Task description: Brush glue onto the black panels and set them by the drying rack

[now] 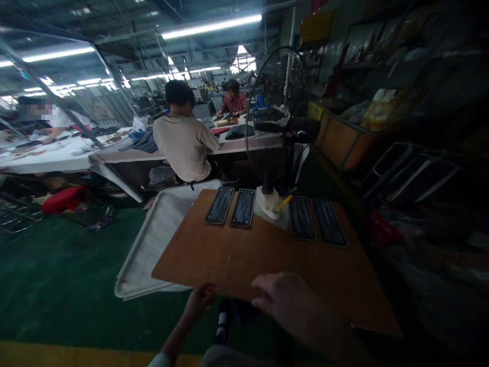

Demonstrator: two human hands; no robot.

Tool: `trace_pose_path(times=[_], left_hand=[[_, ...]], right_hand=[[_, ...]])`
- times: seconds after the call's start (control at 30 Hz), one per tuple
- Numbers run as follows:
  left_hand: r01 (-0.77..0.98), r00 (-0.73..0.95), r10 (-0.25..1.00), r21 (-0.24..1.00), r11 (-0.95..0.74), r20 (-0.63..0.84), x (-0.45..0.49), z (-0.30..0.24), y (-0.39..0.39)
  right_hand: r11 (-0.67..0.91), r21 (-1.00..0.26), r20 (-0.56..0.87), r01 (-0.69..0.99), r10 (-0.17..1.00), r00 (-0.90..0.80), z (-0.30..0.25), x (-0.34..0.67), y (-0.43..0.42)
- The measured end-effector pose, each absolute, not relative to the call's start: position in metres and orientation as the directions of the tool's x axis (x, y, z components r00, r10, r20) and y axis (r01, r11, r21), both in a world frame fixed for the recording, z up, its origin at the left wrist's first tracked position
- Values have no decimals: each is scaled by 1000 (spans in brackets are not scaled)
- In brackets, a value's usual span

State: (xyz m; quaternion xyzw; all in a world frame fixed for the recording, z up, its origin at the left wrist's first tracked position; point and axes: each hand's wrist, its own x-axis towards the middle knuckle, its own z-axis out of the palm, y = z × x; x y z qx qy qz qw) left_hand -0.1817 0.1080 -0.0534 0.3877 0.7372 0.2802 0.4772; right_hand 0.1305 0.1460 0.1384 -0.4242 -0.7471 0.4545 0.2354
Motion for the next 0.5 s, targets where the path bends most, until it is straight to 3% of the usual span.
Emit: trace_pose_path(times=[0.07,0.1,0.17,0.2,0.33,0.5], left_hand=[[316,-288,843,785,532,-455,-226,-66,161],[358,-310,845,770,528,-435,-248,-70,190],[503,-344,858,696,512,-382,-285,-73,248],[587,-354,869,641,495,-346,-300,-73,276],[809,-339,907,413,417,-250,-332,-70,371],[908,-219,927,284,308,-303,-323,-70,438]], right_hand=[[118,-823,-167,556,885,-435,99,110,204],[31,-834,-207,551,908,-364,76,99,231],[-289,-847,-380,446,916,-129,28,74,280],[-353,-827,-410,437,911,-39,7,60,302],[-480,-772,-411,417,877,248,-49,4,376],[-598,-728,-425,336,778,463,-79,-41,432]])
